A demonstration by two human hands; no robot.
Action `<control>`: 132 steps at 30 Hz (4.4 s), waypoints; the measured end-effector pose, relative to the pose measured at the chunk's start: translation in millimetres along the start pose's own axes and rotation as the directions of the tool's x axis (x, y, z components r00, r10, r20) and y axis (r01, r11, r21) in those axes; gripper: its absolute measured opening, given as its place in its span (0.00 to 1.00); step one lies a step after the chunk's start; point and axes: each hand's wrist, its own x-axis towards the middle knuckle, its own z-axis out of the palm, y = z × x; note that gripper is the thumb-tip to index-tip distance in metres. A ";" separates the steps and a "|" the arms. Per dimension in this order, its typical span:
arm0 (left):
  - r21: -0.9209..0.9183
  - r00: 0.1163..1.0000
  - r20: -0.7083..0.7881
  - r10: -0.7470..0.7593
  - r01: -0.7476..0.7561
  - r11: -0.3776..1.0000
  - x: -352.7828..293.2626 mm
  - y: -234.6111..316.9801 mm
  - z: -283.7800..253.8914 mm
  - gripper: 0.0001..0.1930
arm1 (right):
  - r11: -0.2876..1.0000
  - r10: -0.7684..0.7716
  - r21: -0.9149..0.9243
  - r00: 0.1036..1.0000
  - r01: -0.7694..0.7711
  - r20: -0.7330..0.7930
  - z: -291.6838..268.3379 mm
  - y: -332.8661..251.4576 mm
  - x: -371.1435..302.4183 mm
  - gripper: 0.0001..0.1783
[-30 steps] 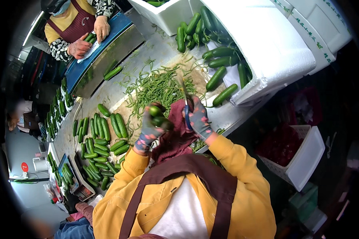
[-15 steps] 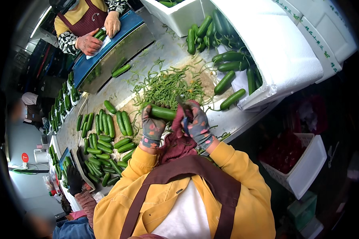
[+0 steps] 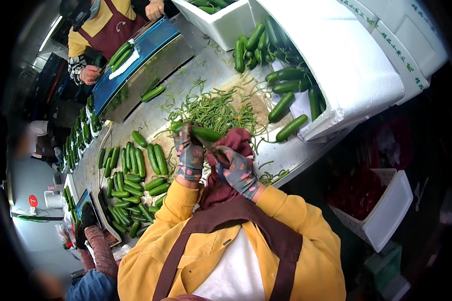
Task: The person stands at a stainless steel workbench and peels green cucumbers using a handheld peeler. They hold the cucumber in one hand and the peeler in the other, removing the skin in long strips. The peeled cucumbers are placed into a white styrofoam container, while the peels accumulate on the table.
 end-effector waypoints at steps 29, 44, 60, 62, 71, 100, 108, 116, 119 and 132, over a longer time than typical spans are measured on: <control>-0.662 0.863 0.453 -0.222 0.493 0.564 39.3 36.9 -67.5 0.37 | 0.872 -0.208 -0.426 0.970 0.241 0.125 -42.0 -30.7 18.6 0.23; -0.399 0.787 0.335 -0.519 0.617 0.678 24.8 -5.3 -96.9 0.32 | 0.836 0.227 0.473 0.960 -0.278 0.164 -52.0 2.3 -7.7 0.21; -0.237 0.652 0.645 0.398 -0.325 0.916 56.0 114.8 62.3 0.21 | 0.990 0.081 -0.109 0.996 -0.084 -0.038 -80.0 0.4 -55.7 0.22; -0.156 0.520 0.786 0.336 -0.360 0.920 46.3 139.6 105.1 0.21 | 0.982 0.172 -0.056 0.978 -0.179 -0.117 -82.2 6.5 -58.6 0.22; -0.077 0.726 0.604 0.329 -0.358 0.930 61.8 134.7 135.5 0.29 | 0.646 0.394 0.683 0.915 -0.341 0.085 -97.1 21.5 -66.4 0.16; -0.651 0.876 0.482 -0.015 0.369 0.663 6.5 12.3 -13.7 0.28 | 0.077 -0.223 0.958 0.932 -0.275 0.286 -48.5 48.9 11.8 0.26; -0.437 0.854 0.470 0.225 0.003 0.899 -30.0 23.2 7.7 0.21 | 0.875 -0.335 -0.406 0.936 0.265 -0.111 -29.7 -7.2 44.7 0.20; -0.201 0.875 0.411 0.257 -0.188 0.961 -19.5 24.0 -3.9 0.19 | 0.908 0.077 0.415 0.997 -0.065 -0.014 -30.3 24.0 29.6 0.27; -0.184 0.863 0.462 0.205 -0.133 0.974 -24.6 15.2 0.5 0.19 | 0.935 -0.190 -0.272 0.971 0.225 0.147 -22.2 -19.3 30.7 0.25; -0.086 0.896 0.390 0.212 -0.194 0.977 -3.8 41.8 -23.5 0.20 | 0.553 0.253 0.749 0.930 -0.365 0.266 -34.1 -8.1 19.0 0.21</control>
